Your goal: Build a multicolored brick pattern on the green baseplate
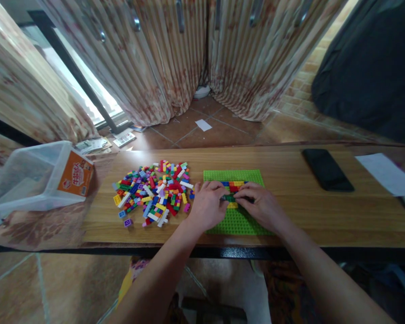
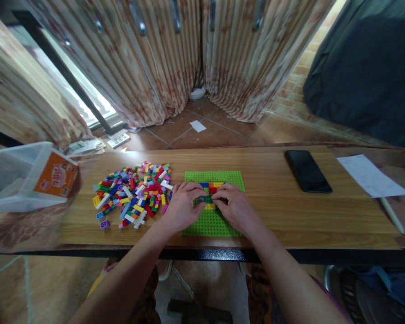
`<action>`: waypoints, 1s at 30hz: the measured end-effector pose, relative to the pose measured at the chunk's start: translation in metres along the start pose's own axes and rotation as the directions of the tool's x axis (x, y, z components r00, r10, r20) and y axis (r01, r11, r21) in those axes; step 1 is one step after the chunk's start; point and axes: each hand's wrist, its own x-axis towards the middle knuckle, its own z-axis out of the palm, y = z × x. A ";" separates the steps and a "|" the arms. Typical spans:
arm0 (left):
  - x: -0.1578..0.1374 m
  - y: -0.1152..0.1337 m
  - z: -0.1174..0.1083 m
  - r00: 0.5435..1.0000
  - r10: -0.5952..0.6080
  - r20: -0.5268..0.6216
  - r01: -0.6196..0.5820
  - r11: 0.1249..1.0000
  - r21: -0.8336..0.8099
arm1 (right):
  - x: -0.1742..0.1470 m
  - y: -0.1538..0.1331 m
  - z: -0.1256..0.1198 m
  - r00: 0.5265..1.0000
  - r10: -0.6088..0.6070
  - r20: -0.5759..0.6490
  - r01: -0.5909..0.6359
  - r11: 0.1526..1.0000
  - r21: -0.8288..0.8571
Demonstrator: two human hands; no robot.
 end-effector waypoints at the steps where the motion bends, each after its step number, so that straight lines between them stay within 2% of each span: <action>1: 0.000 0.000 0.001 1.000 -0.013 -0.012 0.013 1.000 -0.022 | 0.000 0.000 0.000 1.000 0.002 0.002 -0.002 1.000 -0.002; 8: 0.003 0.005 0.009 0.982 -0.151 -0.110 0.142 0.987 -0.080 | 0.002 0.001 -0.002 1.000 0.018 0.013 -0.019 0.999 0.032; 13: 0.004 0.007 0.012 0.969 -0.200 -0.143 0.186 0.977 -0.107 | 0.002 0.002 -0.002 0.991 0.119 -0.062 -0.117 0.993 0.033; 16: 0.005 0.008 0.011 0.968 -0.211 -0.136 0.197 0.974 -0.111 | 0.002 0.001 0.001 0.986 0.149 -0.077 -0.147 0.989 0.026; 30: 0.011 0.010 0.010 0.971 -0.230 -0.065 0.222 0.968 -0.117 | 0.008 -0.003 0.003 0.989 0.123 -0.076 -0.124 0.992 -0.012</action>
